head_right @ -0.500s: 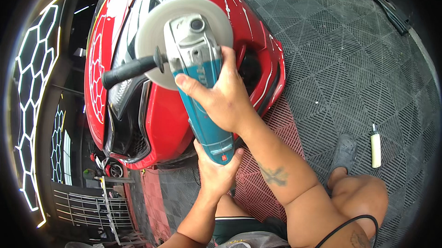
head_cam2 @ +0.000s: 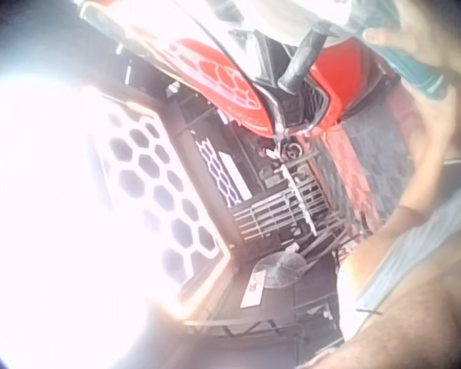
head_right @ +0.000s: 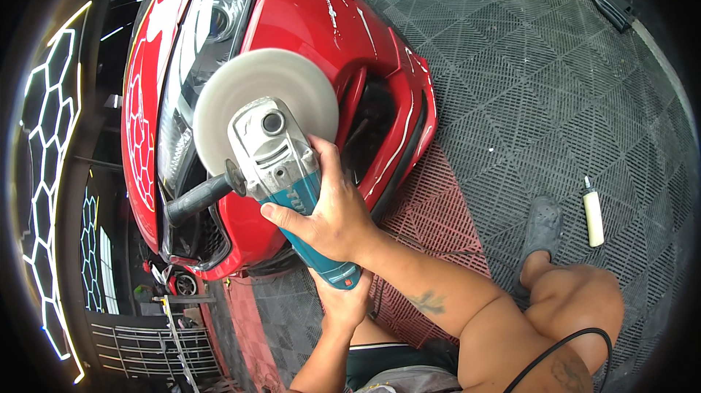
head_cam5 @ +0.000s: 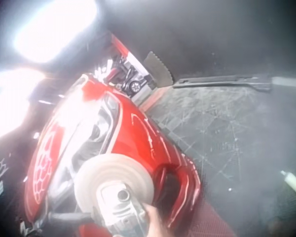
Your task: The person uses a handheld electric polisher to buff the front bumper of a red car. They move the tool in circular motions across the lower section of the bumper, focusing on the area near the grille and the side vents.
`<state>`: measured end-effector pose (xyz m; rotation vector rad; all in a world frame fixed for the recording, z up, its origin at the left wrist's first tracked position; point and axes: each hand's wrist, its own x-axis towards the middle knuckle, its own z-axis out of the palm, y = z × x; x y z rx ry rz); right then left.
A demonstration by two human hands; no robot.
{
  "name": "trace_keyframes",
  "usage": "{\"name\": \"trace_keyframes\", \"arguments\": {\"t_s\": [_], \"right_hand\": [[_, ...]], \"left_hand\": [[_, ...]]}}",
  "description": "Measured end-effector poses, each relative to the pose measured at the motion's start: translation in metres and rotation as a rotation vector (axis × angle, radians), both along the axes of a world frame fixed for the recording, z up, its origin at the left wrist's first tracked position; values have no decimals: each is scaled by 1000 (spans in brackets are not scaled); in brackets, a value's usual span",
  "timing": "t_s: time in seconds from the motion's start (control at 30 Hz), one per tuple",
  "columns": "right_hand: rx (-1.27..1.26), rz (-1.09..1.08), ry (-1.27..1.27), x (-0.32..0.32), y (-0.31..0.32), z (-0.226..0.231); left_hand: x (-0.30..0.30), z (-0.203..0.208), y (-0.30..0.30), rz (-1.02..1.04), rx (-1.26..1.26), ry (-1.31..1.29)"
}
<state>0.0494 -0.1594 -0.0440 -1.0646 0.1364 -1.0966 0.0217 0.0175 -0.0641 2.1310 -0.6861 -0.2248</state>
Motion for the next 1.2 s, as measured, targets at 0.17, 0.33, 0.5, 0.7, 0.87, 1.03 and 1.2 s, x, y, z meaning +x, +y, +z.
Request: {"name": "trace_keyframes", "arguments": {"t_s": [0.17,0.33,0.5,0.7,0.87,1.03,1.2], "right_hand": [[-13,71,151,-22,54,-9],[-303,93,286,-34,134,-32],[-351,245,322,-41,155,-43],[-105,46,228,-58,57,-35],[253,119,46,-69,-6,13],[13,-53,64,-47,35,-19],[-277,-29,293,-43,124,-58]], "left_hand": [[4,-34,56,6,-14,-38],[-15,-124,141,118,-97,43],[-31,-151,167,141,-22,38],[-39,-77,55,20,-175,32],[-30,-6,-5,-12,22,81],[-17,-39,28,49,3,41],[-5,-152,123,29,-264,190]]}}
